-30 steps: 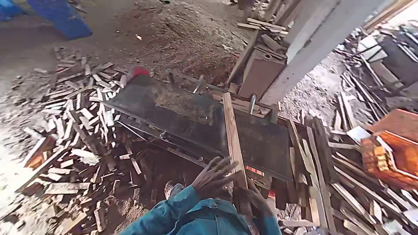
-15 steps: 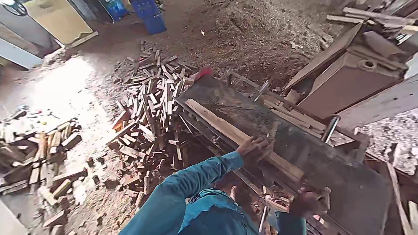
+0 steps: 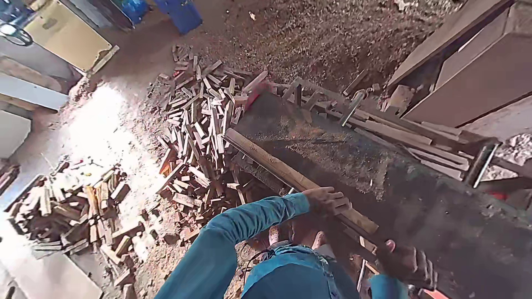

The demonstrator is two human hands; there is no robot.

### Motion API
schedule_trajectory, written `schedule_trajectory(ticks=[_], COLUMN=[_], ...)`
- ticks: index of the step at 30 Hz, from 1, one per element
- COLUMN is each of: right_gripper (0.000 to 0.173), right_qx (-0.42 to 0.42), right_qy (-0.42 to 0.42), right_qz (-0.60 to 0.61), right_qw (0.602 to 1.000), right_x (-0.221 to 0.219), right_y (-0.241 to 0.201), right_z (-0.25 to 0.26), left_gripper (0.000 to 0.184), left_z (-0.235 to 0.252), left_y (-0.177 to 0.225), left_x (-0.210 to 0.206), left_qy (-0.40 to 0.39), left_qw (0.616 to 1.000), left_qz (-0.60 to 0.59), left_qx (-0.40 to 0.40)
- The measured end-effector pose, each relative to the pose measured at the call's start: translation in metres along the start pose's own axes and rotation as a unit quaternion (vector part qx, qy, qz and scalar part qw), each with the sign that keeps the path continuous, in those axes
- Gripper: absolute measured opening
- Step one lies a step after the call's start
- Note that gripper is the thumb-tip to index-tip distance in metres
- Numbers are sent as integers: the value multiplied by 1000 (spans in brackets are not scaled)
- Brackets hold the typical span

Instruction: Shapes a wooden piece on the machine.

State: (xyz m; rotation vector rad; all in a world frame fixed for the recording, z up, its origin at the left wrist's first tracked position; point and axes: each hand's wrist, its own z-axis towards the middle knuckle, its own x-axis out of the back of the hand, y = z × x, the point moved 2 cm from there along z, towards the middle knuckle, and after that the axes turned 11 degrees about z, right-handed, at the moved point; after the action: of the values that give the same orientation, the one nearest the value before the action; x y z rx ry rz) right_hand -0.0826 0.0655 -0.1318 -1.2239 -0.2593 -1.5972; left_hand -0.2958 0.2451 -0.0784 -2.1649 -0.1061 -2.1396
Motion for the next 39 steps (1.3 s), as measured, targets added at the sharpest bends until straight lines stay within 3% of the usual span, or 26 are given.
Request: schedule_trajectory(ticks=[2, 3, 6, 7, 12, 15, 18, 23, 27, 29, 31, 34, 37, 39], right_gripper=[67, 64, 57, 57, 52, 46, 45, 53, 62, 68, 62, 52, 46, 43], right_qx=[-10, -7, -14, -26, -47, -30, -36, -88, -117, -98, -127, -154, -153, -138], right_qy=[-5, 10, 26, 19, 22, 52, 45, -21, -91, -56, -89, -174, -205, -194], right_qz=[12, 13, -4, -9, -6, 5, 3, 19, 21, -13, 16, 41, 38, 51], right_qw=[1000, 1000, 1000, 999, 999, 998, 998, 996, 989, 994, 988, 972, 966, 970], right_x=[-3, -9, -29, -33, -53, -61, -73, -67, -66, -83, -74, -28, -15, -9], right_y=[-5, -5, 4, 4, 5, 3, 13, -3, -12, 2, -2, -29, -30, -33], right_z=[17, 26, 50, 59, 101, 115, 123, 146, 165, 171, 180, 173, 164, 154], left_gripper=[34, 40, 81, 87, 88, 69, 65, 76, 83, 96, 104, 84, 64, 72], left_z=[8, 13, 30, 36, 63, 76, 84, 94, 106, 112, 113, 107, 110, 103], left_y=[-9, -16, -39, -47, -81, -97, -105, -120, -134, -141, -140, -126, -117, -110], left_x=[4, 7, 2, 0, 0, 1, 3, 9, -7, -16, -11, -2, 1, 6], left_qy=[-16, -52, -159, -170, -151, -168, -171, -164, -89, -61, -37, -33, -77, -86], left_qw=[997, 992, 951, 941, 946, 947, 947, 951, 951, 944, 931, 919, 908, 901], left_qz=[29, 19, -60, -70, -53, -62, -62, -59, -43, -50, -71, -60, -67, -70], left_qx=[63, 112, 260, 283, 283, 265, 264, 256, 293, 321, 356, 388, 405, 419])
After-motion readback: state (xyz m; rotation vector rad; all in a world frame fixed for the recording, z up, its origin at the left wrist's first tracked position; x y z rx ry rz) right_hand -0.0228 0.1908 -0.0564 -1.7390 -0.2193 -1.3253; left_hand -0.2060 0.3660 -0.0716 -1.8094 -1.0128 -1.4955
